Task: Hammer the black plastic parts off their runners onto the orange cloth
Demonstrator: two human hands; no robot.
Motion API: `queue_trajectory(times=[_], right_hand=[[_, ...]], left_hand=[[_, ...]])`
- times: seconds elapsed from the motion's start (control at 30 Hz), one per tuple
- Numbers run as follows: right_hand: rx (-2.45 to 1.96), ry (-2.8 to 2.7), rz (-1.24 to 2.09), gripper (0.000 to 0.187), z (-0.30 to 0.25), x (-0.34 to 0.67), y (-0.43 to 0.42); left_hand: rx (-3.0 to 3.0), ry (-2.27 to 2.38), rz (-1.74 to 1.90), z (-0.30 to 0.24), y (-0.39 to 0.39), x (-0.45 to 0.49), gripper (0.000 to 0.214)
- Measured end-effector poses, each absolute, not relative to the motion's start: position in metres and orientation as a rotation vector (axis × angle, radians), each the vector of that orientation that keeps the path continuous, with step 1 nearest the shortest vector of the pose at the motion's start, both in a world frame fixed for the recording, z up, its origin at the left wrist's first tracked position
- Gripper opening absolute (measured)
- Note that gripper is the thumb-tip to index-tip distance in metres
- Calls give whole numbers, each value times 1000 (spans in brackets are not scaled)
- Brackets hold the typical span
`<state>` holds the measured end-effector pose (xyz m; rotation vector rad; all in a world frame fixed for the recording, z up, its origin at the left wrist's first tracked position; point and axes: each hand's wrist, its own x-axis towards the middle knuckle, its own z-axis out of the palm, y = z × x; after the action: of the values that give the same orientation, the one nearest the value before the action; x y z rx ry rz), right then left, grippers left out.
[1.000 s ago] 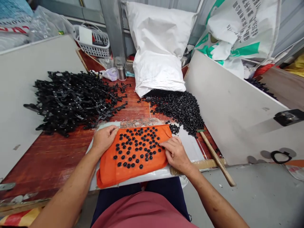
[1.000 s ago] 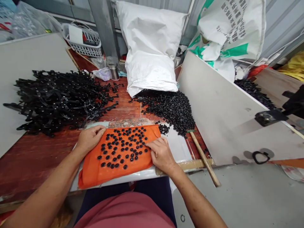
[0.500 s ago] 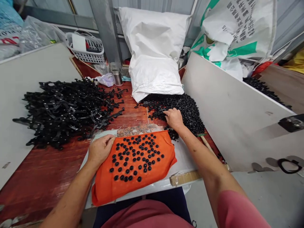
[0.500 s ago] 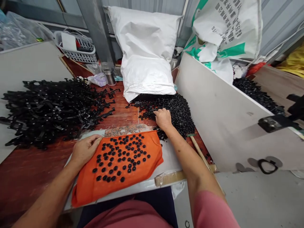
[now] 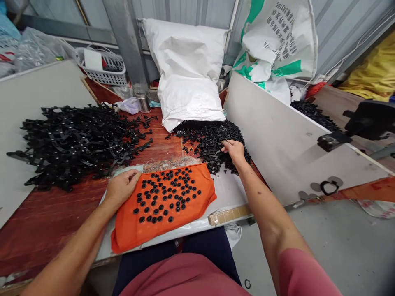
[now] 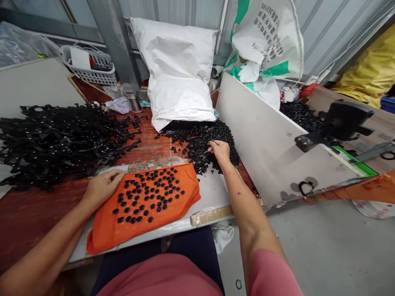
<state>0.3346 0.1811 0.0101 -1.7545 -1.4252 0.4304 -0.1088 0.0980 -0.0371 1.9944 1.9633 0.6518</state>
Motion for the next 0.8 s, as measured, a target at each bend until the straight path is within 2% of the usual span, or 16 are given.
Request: queue_trajectory(times=[0.13,0.27,0.37,0.43,0.57,0.67,0.8], right_hand=[[-1649,-1556,270,32,29,319,141],[-1468,-1790,129,28,43,285,80],[-1276,-2018,-257,31,44,257,38],[-1214,-2062,-327,31,40,241,16],[-1177,-2060,-293,33,23,211,-18],[-1122,-2095,-272,35,12,188,-39],[-912,-2234,-38,54,10,178,-56]], left_hand=[[2003,1965,853,5,83,-89,36],[1962,1553,919,47,48,-41,36],[2106,1427,904,58,18,-4,34],[2163,1450,957,55,0,12,36],[1890,1408,962,37,-28,20,32],[1565,1353,969,22,-42,11,38],[1346,1383,985,14,-55,-15,45]])
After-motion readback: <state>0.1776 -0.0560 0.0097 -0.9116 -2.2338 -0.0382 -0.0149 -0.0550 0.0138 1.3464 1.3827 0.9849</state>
